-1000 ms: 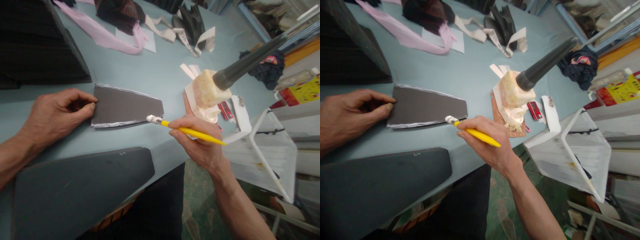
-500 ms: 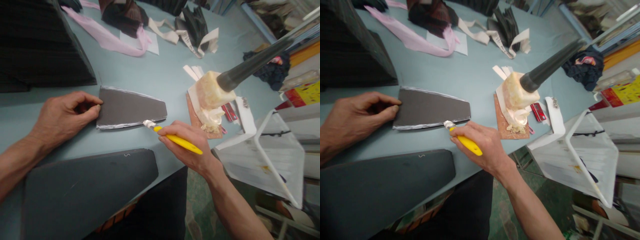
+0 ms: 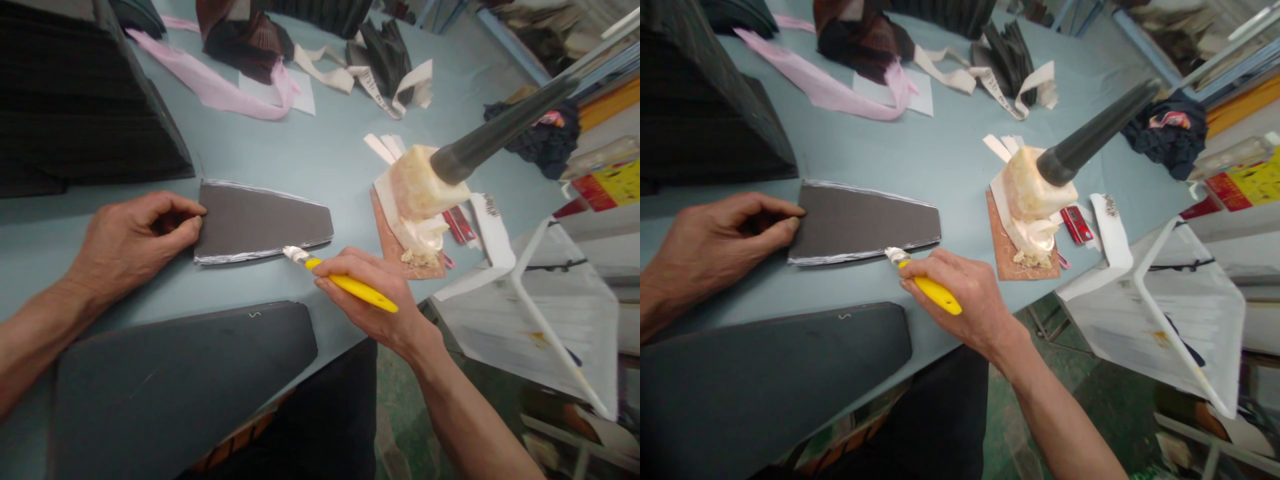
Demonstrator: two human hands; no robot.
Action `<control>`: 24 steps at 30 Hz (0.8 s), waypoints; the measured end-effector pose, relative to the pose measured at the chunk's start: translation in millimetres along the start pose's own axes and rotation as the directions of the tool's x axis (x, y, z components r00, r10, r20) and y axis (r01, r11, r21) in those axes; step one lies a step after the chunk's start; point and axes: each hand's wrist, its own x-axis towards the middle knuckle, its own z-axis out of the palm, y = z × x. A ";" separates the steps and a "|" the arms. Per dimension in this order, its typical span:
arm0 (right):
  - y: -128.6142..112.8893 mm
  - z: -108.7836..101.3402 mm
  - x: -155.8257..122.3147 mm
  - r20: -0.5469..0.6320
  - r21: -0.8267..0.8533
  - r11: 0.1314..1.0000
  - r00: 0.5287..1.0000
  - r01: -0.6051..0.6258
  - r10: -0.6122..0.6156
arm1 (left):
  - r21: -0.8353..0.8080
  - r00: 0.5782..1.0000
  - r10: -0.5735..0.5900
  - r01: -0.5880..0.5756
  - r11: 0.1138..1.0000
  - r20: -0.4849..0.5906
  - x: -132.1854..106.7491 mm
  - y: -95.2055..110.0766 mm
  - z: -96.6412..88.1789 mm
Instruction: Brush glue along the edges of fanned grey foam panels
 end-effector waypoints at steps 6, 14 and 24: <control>0.9 -12.9 -7.8 -0.061 -0.074 0.997 0.998 -0.039 0.034 | -0.006 1.000 0.021 -0.021 1.000 -0.008 0.1 -0.6 0.9; -1.8 4.8 5.4 -0.025 0.004 1.000 1.000 0.004 -0.004 | -0.018 1.000 0.014 -0.014 1.000 -0.009 -0.4 0.9 1.6; -3.7 -14.6 -2.1 -0.097 -0.114 0.990 0.993 -0.078 0.067 | -0.001 0.999 0.028 -0.028 1.000 -0.016 0.3 -1.2 1.0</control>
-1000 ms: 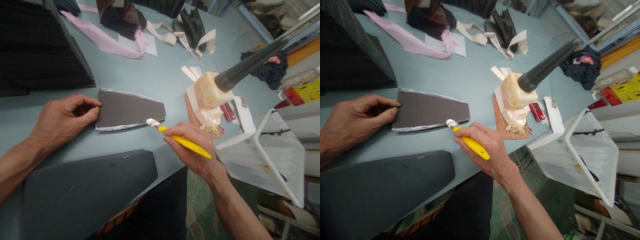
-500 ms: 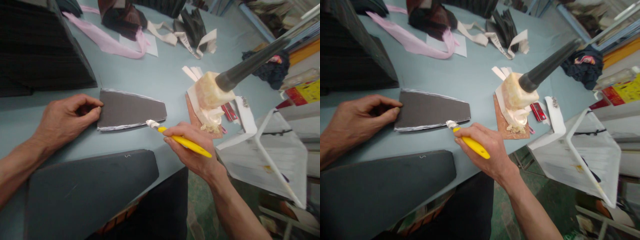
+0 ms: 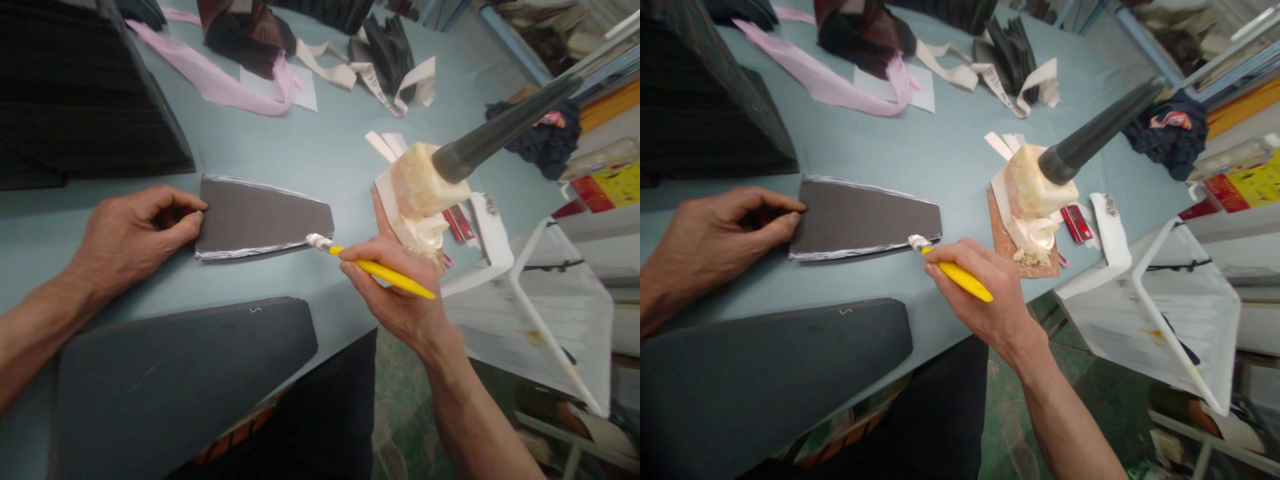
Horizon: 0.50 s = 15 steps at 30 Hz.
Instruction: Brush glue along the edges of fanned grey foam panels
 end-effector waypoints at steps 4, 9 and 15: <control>-5.1 13.4 4.3 0.058 0.094 0.995 0.998 0.027 -0.033 | 0.002 1.000 -0.018 0.018 1.000 0.006 -0.9 1.5 -1.2; 9.8 6.8 -2.6 0.066 0.030 0.999 0.997 -0.027 0.025 | 0.006 1.000 -0.025 0.025 1.000 0.007 -2.4 3.3 -1.2; 16.6 -11.6 -10.1 -0.027 -0.028 0.997 0.997 -0.076 0.075 | 0.016 0.999 -0.047 0.047 0.999 0.007 -0.6 7.5 -2.2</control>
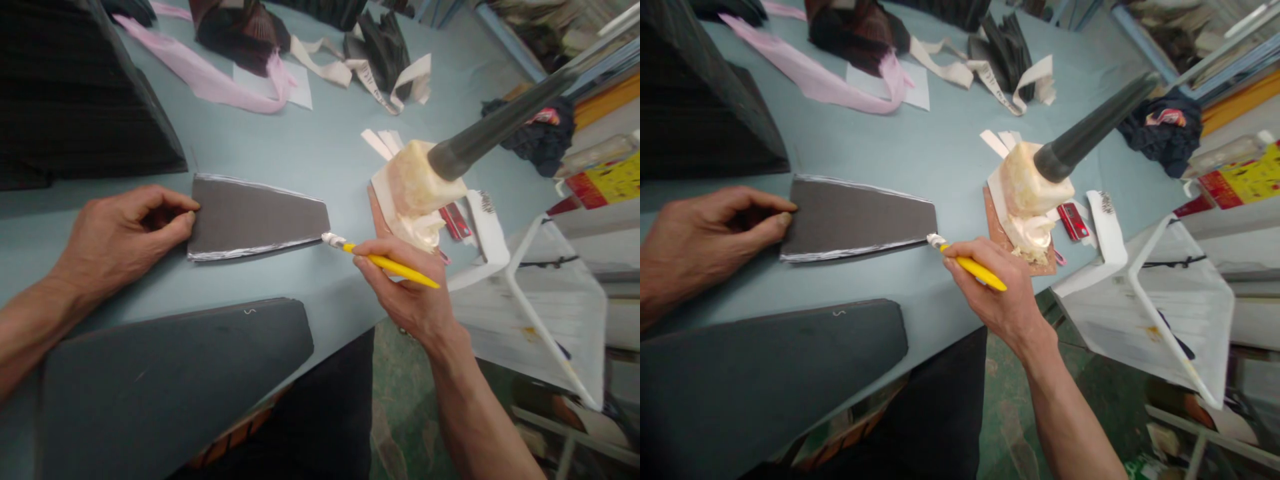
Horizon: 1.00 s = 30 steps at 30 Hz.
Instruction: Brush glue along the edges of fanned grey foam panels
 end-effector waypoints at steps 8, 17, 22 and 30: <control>-2.7 8.9 5.1 0.028 0.025 0.999 0.999 0.028 -0.029 | 0.033 1.000 -0.023 0.023 0.999 0.015 -0.8 2.1 -1.1; 1.9 -1.5 2.8 -0.047 0.019 0.999 0.998 -0.039 0.040 | 0.038 1.000 -0.023 0.022 0.999 0.018 -0.8 1.5 -1.9; 7.9 0.9 1.5 -0.004 0.000 0.999 0.999 -0.038 0.038 | 0.040 1.000 -0.003 0.002 0.999 0.006 -0.7 -0.8 -0.4; 12.3 -6.0 -1.4 -0.077 0.032 0.995 0.993 -0.093 0.095 | 0.029 1.000 -0.004 0.004 1.000 -0.004 -2.1 -3.5 -1.4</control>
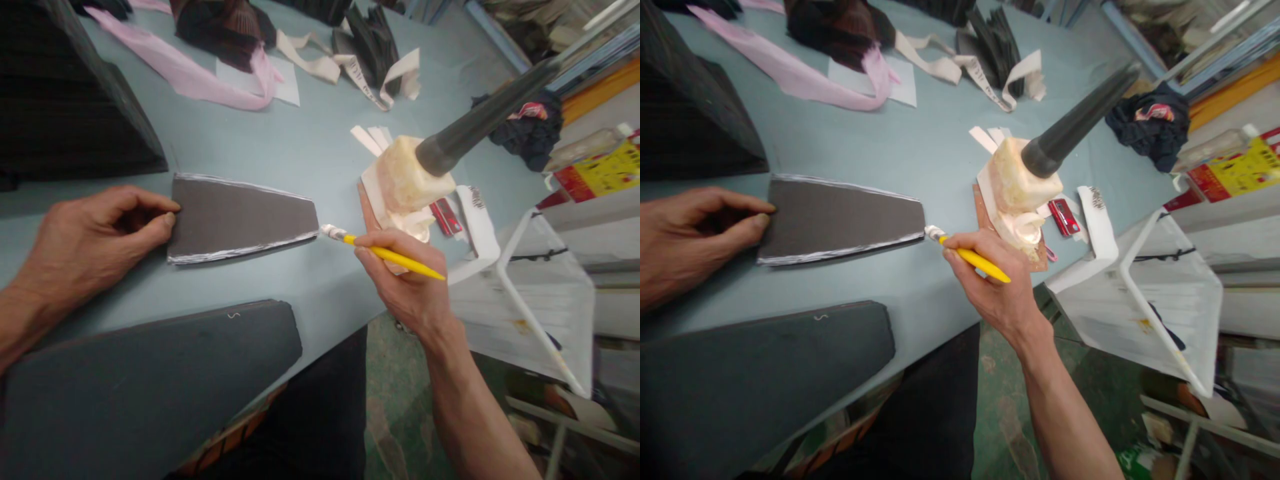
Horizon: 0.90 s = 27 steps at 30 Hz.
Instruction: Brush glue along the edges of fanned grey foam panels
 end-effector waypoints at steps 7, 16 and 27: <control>8.1 1.9 -1.6 0.021 -0.036 0.999 0.999 -0.032 0.033 | 0.011 1.000 -0.004 0.004 1.000 0.001 0.8 2.2 0.7; -3.9 11.1 0.8 0.017 0.023 1.000 1.000 0.007 -0.008 | -0.007 0.999 -0.019 0.019 1.000 0.027 1.2 6.0 -1.5; -31.5 23.2 3.0 0.059 0.054 0.991 0.990 0.123 -0.126 | -0.019 1.000 0.009 -0.008 1.000 0.020 1.6 2.4 1.8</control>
